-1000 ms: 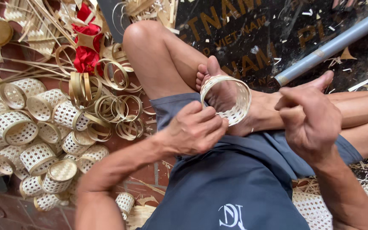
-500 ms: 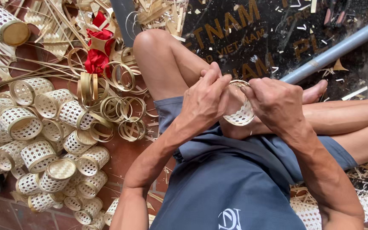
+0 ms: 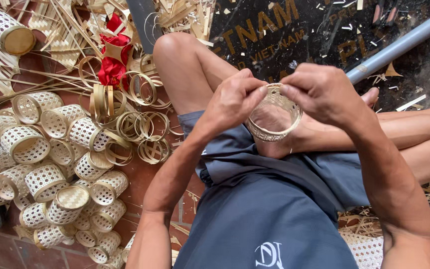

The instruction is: The person sits on the floor of a craft workshop assembling woven bamboo lanterns. They squeeze glue from a bottle onto a perforated woven bamboo cylinder, trim a woven bamboo mat with shears, wrap the mat around the glued cylinder using a PVC pipe as a form, bend bamboo strips, and press a woven bamboo lid onto the finished lantern body.

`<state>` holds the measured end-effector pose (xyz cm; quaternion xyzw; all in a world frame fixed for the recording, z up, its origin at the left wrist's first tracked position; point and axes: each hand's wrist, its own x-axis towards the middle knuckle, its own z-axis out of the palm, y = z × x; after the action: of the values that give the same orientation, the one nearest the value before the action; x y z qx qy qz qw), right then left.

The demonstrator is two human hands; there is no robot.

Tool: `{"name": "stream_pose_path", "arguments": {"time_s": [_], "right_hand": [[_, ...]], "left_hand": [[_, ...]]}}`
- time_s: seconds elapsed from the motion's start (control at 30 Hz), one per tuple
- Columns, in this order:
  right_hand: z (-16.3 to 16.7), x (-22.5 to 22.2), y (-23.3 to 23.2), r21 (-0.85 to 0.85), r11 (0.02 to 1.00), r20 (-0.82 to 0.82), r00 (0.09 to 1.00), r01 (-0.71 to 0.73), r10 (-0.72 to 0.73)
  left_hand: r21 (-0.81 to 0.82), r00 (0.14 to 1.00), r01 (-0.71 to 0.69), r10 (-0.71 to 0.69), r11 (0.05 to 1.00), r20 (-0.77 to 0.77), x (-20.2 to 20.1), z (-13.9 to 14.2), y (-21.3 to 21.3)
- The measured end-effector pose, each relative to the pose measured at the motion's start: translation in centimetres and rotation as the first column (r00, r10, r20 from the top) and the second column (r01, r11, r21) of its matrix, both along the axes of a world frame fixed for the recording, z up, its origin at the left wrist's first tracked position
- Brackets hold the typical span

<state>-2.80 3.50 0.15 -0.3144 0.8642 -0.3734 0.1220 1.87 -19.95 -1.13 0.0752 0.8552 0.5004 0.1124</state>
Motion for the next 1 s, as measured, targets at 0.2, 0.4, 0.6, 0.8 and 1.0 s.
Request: {"name": "stream_pose_path", "arguments": {"time_s": [0.2, 0.4, 0.6, 0.8, 1.0], "right_hand": [[0.1, -0.2, -1.0, -0.008, 0.996, 0.333, 0.939, 0.091, -0.083], [0.3, 1.4, -2.6, -0.324, 0.935, 0.105, 0.988, 0.143, -0.115], [-2.6, 3.8, -5.2, -0.335, 0.817, 0.645, 0.746, 0.469, -0.164], [-3.2, 4.2, -4.5, -0.351, 0.798, 0.652, 0.739, 0.491, -0.168], [-2.7, -1.5, -1.0, -0.572, 0.739, 0.309, 0.928, 0.356, -0.208]], "left_hand": [[0.015, 0.998, -0.061, 0.062, 0.998, -0.031, -0.4, 0.5, 0.9], [-0.028, 0.873, -0.271, 0.233, 0.962, -0.428, 2.5, 1.3, 1.1], [0.312, 0.938, -0.334, 0.346, 0.889, 0.017, 3.7, -1.0, 0.9], [0.422, 0.920, -0.388, 0.369, 0.819, 0.129, 4.6, -2.5, 1.4], [0.389, 0.941, -0.113, 0.224, 0.914, -0.253, -3.6, -3.7, 3.3]]}}
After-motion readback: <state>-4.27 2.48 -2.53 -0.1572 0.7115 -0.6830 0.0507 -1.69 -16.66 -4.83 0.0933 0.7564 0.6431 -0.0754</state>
